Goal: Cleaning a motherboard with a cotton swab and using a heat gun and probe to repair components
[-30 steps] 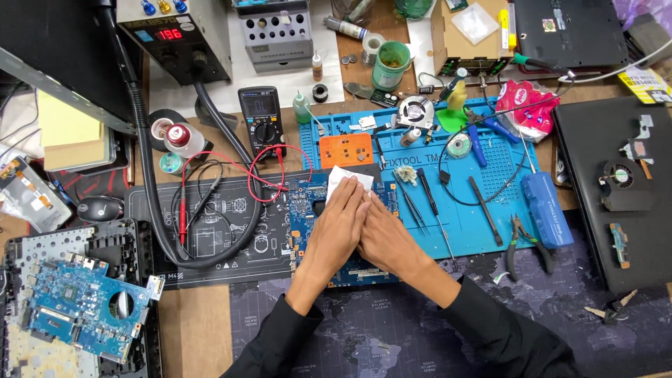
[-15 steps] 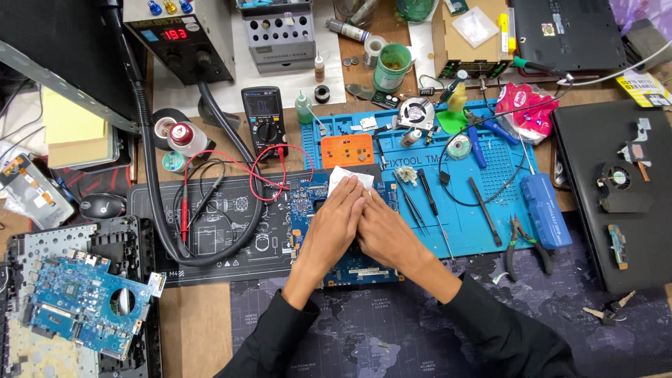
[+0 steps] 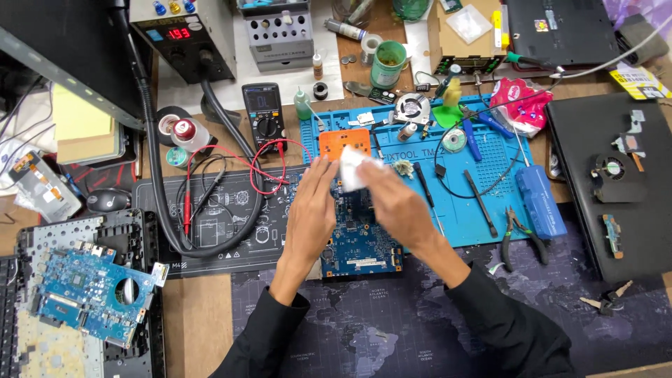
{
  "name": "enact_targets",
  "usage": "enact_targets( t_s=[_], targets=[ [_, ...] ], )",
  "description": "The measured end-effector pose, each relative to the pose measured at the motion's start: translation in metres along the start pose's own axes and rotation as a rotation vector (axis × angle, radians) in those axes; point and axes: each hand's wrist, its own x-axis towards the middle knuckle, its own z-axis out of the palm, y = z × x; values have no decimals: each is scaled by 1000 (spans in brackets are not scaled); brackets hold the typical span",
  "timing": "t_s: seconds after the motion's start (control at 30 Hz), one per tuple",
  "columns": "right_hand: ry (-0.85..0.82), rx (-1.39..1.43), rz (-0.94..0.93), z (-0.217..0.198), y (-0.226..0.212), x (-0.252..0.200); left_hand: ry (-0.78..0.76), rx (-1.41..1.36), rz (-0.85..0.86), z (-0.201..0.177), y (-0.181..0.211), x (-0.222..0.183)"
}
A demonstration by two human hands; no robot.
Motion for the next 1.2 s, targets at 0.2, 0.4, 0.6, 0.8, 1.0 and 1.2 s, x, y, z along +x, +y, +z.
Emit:
enact_targets(
  t_s=[0.2, 0.4, 0.6, 0.8, 1.0, 1.2],
  targets=[
    [-332, -108, -105, 3, -28, -9, -250, 328, 19, 5, 8, -5],
    [-407, -145, -85, 10, -27, -10, -256, 377, 74, 35, -26, -17],
    [-574, -185, -68, 0, -26, 5, -200, 319, 45, 38, -27, -16],
    [-359, -71, -132, 4, -9, 9, -174, 349, 80, 45, -33, -14],
    [-108, -116, -90, 16, 25, -10, -105, 131, 82, 23, 0, -13],
    [262, -124, 81, -43, 48, -35, -44, -202, 3, 28, 7, -14]
  ],
)
